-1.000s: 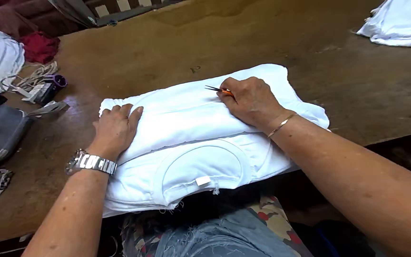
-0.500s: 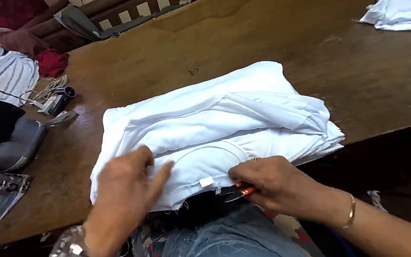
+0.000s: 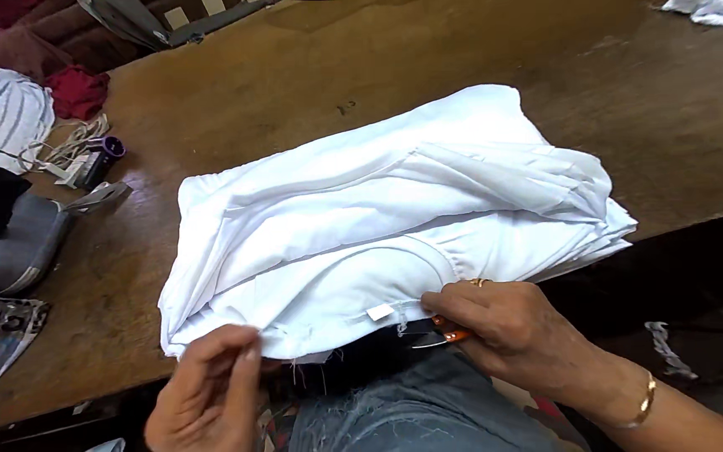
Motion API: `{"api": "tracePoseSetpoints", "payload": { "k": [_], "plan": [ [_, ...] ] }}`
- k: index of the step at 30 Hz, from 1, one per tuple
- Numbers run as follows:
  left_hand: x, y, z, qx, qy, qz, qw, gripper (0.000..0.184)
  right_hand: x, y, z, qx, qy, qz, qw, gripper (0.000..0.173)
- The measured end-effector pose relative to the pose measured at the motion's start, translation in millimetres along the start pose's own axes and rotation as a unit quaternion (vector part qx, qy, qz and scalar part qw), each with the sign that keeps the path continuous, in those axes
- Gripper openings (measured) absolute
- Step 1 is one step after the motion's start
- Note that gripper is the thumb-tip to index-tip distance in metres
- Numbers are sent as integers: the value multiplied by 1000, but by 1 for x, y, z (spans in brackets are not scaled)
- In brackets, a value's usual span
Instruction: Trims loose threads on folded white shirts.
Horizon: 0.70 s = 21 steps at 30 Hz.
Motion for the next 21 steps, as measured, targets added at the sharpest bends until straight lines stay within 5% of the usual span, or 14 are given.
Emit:
{"api": "tracePoseSetpoints", "payload": {
  "k": [2, 5, 10, 14, 21],
  "plan": [
    [-13, -2, -10, -197, 110, 81, 971, 13, 0, 2, -5, -4, -27, -9, 1000, 21],
    [-32, -18, -17, -313, 172, 128, 925, 12, 10, 6, -23, 58, -61, 0, 996, 15],
    [-38, -28, -18, -356, 185, 113, 909, 10, 39, -28, -55, 376, -150, 39, 913, 17],
    [-43, -26, -18, -333, 183, 105, 919, 12, 64, -63, -63, 395, -215, 4, 893, 34],
    [-51, -35, -24, -340, 184, 104, 916, 13, 62, -80, -60, 416, -196, 23, 888, 8]
  ]
}}
Point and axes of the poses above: each hand's wrist, its own x-axis towards the middle knuckle, its own y-axis out of the back of the hand, z = x × y, the point moved 6 cm from there along x, towards the middle knuckle, and after that the axes turned 15 degrees about x, right-handed, at the moved point
